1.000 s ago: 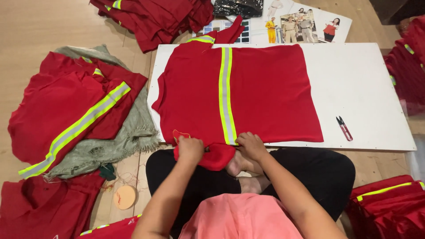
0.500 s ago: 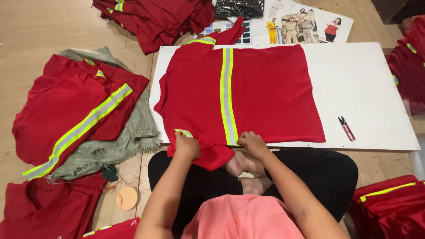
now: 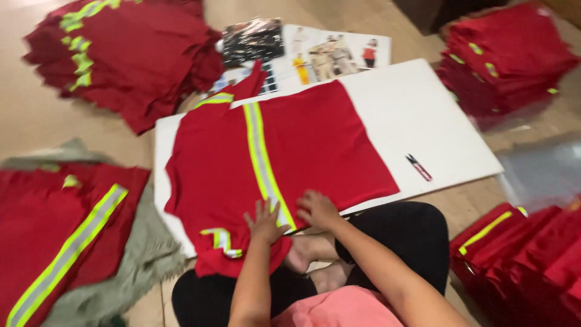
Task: Folding a red uniform shirt with yellow reflective stripes on a flat white board.
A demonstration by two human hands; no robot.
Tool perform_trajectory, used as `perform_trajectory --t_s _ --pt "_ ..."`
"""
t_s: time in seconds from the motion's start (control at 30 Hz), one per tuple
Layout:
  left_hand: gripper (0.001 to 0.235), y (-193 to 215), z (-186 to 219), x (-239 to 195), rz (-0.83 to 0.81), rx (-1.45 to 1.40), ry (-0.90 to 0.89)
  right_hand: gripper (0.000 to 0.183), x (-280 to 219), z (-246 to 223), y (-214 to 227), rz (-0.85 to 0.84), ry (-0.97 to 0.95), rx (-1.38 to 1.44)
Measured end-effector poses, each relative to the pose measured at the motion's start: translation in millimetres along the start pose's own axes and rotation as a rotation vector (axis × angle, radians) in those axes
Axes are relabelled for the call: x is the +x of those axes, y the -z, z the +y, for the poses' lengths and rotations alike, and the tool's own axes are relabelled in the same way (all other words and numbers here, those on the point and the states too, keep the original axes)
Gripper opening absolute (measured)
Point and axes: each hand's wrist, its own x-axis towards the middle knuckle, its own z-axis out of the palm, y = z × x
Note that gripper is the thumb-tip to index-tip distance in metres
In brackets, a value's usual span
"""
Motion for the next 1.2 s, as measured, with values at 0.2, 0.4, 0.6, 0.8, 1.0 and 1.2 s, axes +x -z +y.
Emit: perform_trajectory --t_s 0.2,0.4,0.6,0.8,1.0,1.2 --pt "0.130 33 15 -23 -0.141 0.021 0.182 0.073 18 91 65 0.027 -0.931 0.090" --pt "0.143 21 11 0 -0.098 0.155 0.178 0.076 21 125 112 0.341 -1.397 0.214" --pt "0.090 18 38 62 0.657 0.096 -0.122 0.074 95 91 62 0.196 -0.635 -0.174" --pt "0.117 27 61 52 0.176 0.165 -0.018 0.078 66 150 109 0.249 -0.849 -0.234" --pt "0.120 27 61 54 0.094 0.188 -0.014 0.070 82 194 111 0.273 -1.018 -0.184" --pt "0.127 21 59 58 0.124 0.116 -0.038 0.076 124 168 112 0.027 -0.512 -0.283"
